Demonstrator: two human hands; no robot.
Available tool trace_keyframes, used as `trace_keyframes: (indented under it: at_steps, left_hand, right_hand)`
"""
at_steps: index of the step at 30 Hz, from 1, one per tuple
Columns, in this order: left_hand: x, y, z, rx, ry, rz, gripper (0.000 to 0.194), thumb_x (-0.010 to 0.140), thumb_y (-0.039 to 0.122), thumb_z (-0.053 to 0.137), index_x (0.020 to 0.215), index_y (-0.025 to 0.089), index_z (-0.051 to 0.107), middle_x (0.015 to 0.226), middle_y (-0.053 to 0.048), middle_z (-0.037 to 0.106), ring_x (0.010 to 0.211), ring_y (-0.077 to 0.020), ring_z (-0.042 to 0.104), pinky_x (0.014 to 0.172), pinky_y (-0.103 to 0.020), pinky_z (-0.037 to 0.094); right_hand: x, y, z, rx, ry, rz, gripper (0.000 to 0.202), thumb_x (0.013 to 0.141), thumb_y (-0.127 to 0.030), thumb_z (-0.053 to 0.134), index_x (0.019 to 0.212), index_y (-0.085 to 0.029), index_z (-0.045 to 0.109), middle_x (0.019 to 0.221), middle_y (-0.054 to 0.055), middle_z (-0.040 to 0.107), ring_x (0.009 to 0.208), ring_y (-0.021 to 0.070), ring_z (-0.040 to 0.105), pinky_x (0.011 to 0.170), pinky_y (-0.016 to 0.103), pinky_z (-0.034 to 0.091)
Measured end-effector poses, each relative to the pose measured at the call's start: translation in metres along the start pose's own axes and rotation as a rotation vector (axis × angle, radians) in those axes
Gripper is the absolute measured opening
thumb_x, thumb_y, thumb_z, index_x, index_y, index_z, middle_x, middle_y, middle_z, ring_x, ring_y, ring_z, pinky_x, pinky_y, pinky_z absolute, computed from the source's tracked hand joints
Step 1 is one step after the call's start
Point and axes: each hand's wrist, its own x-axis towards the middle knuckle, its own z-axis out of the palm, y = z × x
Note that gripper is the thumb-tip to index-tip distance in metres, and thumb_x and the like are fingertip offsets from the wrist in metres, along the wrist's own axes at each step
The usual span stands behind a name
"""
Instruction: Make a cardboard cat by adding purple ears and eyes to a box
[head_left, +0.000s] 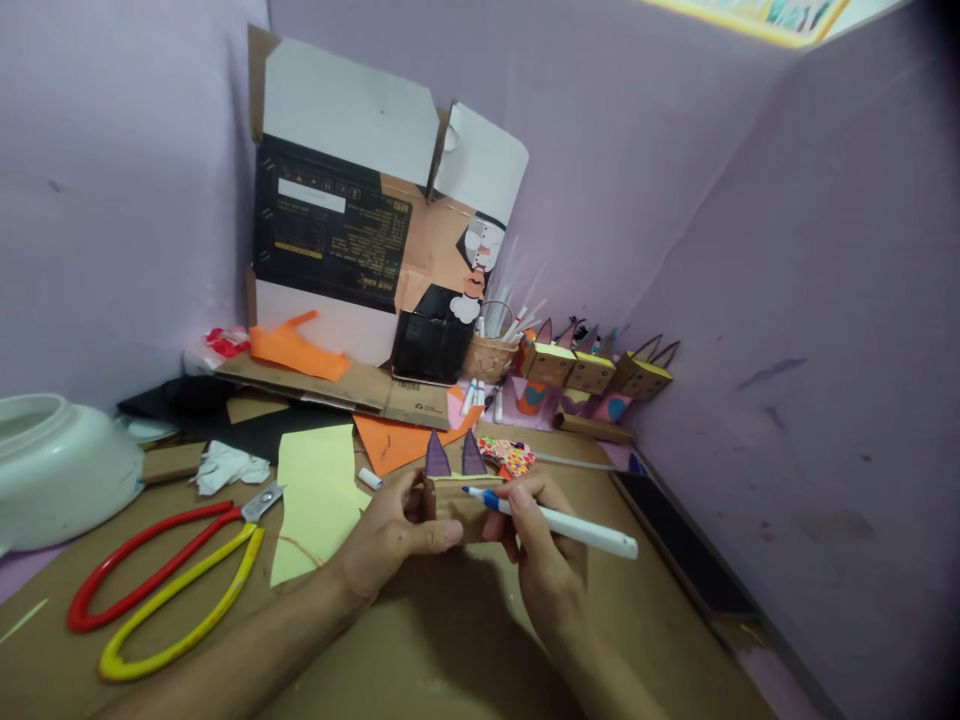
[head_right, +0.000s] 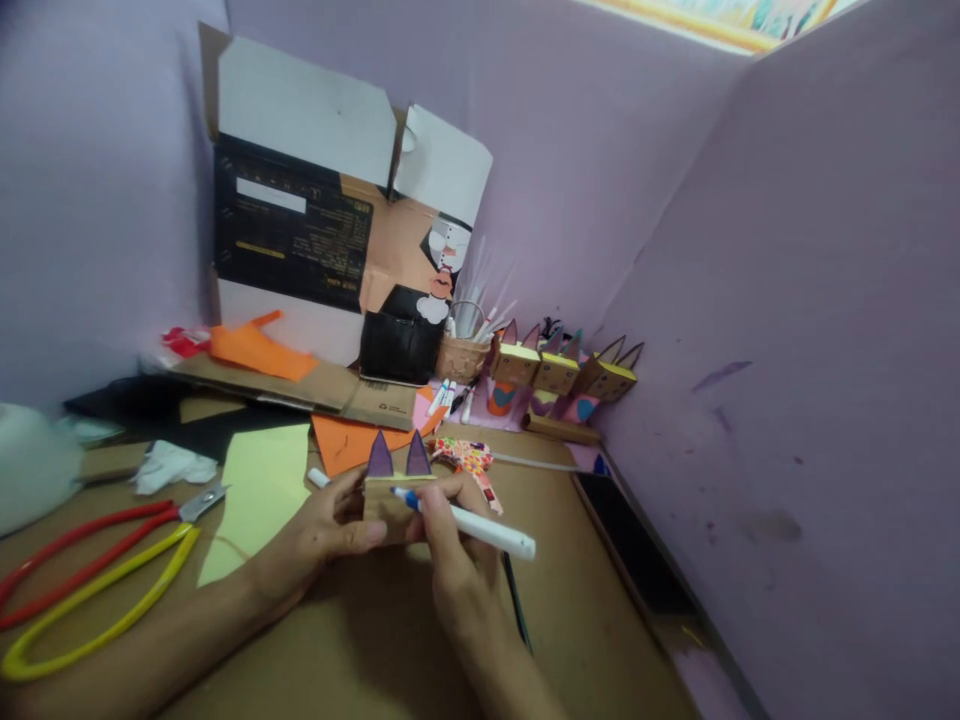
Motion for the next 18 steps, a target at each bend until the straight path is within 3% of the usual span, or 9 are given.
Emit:
trace_keyframes:
  at_steps: [3, 6, 12, 18]
  left_hand:
    - [0.000, 0.000, 0.000, 0.009, -0.022, -0.005, 0.055, 0.061, 0.025, 0.077, 0.111, 0.013, 0.057, 0.109, -0.012, 0.067, 0.104, -0.0312, 0.059, 0.089, -0.039, 0.045]
    - [0.000, 0.000, 0.001, 0.011, -0.009, -0.002, 0.053, 0.062, 0.024, 0.076, 0.109, 0.014, 0.057, 0.107, -0.011, 0.068, 0.102, -0.0299, 0.060, 0.088, -0.038, 0.045]
    - [0.000, -0.001, 0.001, 0.074, 0.041, -0.027, 0.058, 0.057, 0.023, 0.080, 0.109, 0.016, 0.057, 0.103, -0.009, 0.070, 0.099, -0.0287, 0.062, 0.084, -0.035, 0.047]
    - [0.000, 0.000, 0.000, 0.102, 0.034, -0.039, 0.058, 0.059, 0.022, 0.078, 0.111, 0.015, 0.056, 0.103, -0.008, 0.070, 0.099, -0.0275, 0.063, 0.085, -0.034, 0.047]
  right_hand:
    - [-0.002, 0.000, -0.004, 0.018, -0.065, -0.027, 0.014, 0.081, -0.035, 0.056, 0.083, -0.022, 0.059, 0.057, -0.002, 0.059, 0.052, 0.0141, 0.053, 0.048, 0.024, 0.040]
    - [-0.002, -0.002, -0.007, -0.048, -0.133, -0.081, 0.016, 0.078, -0.027, 0.057, 0.093, -0.023, 0.061, 0.067, 0.000, 0.063, 0.058, 0.0162, 0.057, 0.053, 0.027, 0.044]
    - [0.001, -0.012, -0.009, -0.397, -0.127, -0.193, 0.004, 0.075, -0.020, 0.060, 0.078, -0.021, 0.061, 0.065, 0.000, 0.063, 0.057, 0.0154, 0.057, 0.056, 0.026, 0.044]
    - [0.000, -0.012, -0.008, -0.361, -0.134, -0.159, 0.008, 0.083, -0.027, 0.053, 0.080, -0.020, 0.056, 0.067, 0.000, 0.063, 0.059, 0.0148, 0.058, 0.054, 0.025, 0.043]
